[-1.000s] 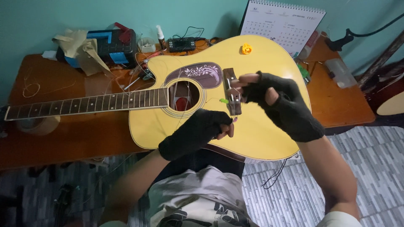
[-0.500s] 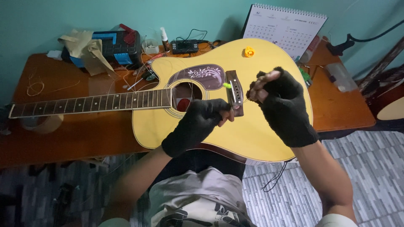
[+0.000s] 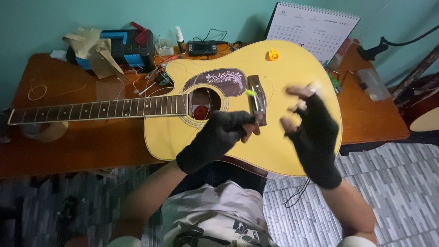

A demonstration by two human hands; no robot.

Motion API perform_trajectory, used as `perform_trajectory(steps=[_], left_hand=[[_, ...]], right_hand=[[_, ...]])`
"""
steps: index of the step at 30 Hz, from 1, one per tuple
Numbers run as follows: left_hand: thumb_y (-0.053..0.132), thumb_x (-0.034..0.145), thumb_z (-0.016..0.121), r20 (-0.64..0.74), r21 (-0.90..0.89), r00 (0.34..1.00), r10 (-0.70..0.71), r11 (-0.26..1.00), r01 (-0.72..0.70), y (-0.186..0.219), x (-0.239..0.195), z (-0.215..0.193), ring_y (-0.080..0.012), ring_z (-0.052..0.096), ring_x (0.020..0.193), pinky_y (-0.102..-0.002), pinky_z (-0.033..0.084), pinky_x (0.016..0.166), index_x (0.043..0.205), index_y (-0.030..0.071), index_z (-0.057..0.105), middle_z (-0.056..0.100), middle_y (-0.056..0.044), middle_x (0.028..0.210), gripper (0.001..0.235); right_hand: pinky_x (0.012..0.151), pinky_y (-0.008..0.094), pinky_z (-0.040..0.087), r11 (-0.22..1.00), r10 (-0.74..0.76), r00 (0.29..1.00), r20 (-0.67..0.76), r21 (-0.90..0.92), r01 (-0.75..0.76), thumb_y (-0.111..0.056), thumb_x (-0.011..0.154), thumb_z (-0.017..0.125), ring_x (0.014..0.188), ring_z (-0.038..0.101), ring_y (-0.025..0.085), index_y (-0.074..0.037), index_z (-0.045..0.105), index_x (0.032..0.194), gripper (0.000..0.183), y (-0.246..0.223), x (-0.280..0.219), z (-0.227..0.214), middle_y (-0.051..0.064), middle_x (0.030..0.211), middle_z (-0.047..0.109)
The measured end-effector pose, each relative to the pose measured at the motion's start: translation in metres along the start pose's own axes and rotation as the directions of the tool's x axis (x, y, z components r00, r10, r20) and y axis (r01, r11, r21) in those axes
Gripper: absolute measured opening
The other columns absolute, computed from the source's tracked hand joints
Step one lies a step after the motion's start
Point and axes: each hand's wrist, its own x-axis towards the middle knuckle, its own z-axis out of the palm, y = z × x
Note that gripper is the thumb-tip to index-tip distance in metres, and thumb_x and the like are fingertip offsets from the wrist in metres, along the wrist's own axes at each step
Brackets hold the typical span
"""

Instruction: The person threads a new guitar string through the bridge of an acoustic guitar, pulls it taut, and secures it by winding it around the bridge pin. The process is repeated for multiple strings.

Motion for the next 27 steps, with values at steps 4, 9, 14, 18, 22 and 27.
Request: perform_trajectory(steps=[4,9,14,18,22,27], left_hand=[[-0.006,0.098,0.059,0.093,0.117,0.994,0.056,0.991,-0.066,0.004,-0.010,0.008,-0.0287,0.070,0.066,-0.034,0.054,0.071,0.091,0.005,0.072,0.066,-0.012,0.065,0.019],[-0.001,0.096,0.064,0.146,0.370,0.983,0.115,0.915,-0.162,0.003,-0.014,0.008,-0.0180,0.076,0.072,-0.028,0.065,0.071,0.119,0.001,0.069,0.077,-0.016,0.087,0.024],[-0.010,0.096,0.056,0.112,0.093,0.994,0.008,0.996,-0.019,0.000,-0.012,0.002,-0.0288,0.068,0.063,-0.039,0.055,0.074,0.096,0.003,0.072,0.069,-0.013,0.067,0.021],[-0.008,0.096,0.059,0.123,0.095,0.992,0.001,0.995,-0.013,-0.008,-0.012,0.005,-0.0269,0.069,0.065,-0.039,0.055,0.074,0.103,0.001,0.074,0.068,-0.012,0.067,0.019],[-0.007,0.097,0.057,0.108,0.129,0.994,0.007,0.991,-0.021,-0.005,-0.012,0.007,-0.0300,0.068,0.063,-0.038,0.055,0.072,0.101,0.002,0.074,0.067,-0.015,0.067,0.019],[-0.005,0.097,0.061,0.110,0.156,0.994,0.018,0.987,-0.035,0.003,-0.007,0.005,-0.0296,0.071,0.065,-0.036,0.056,0.075,0.098,0.002,0.074,0.070,-0.015,0.071,0.015]], right_hand=[[0.102,0.040,0.051,0.985,0.157,0.964,0.215,0.034,-0.168,-0.009,0.084,0.078,0.126,0.062,0.027,-0.001,0.065,0.131,0.050,-0.013,-0.014,0.014,0.019,0.130,0.069],[0.113,0.048,0.053,0.970,0.144,0.894,0.424,0.120,-0.213,-0.023,0.093,0.066,0.142,0.057,0.036,0.000,0.065,0.128,0.041,-0.005,-0.017,0.011,0.024,0.146,0.061],[0.074,0.028,0.059,0.999,0.044,0.998,0.055,-0.004,-0.043,-0.016,0.086,0.081,0.085,0.070,0.016,-0.003,0.079,0.093,0.015,0.005,-0.007,0.025,0.014,0.098,0.079],[0.085,0.033,0.060,1.000,0.005,1.000,0.031,-0.022,-0.004,-0.020,0.091,0.078,0.106,0.073,0.025,-0.002,0.078,0.093,0.018,0.011,0.001,0.016,0.018,0.112,0.077],[0.091,0.030,0.060,0.911,0.178,0.983,0.050,0.370,-0.183,-0.025,0.097,0.066,0.118,0.068,0.026,-0.005,0.055,0.134,0.043,0.013,0.004,0.011,0.021,0.137,0.064],[0.099,0.048,0.055,0.963,0.246,0.897,0.366,-0.195,-0.185,0.001,0.077,0.071,0.115,0.068,0.039,0.005,0.063,0.136,0.060,0.010,-0.018,0.019,0.031,0.129,0.069]])
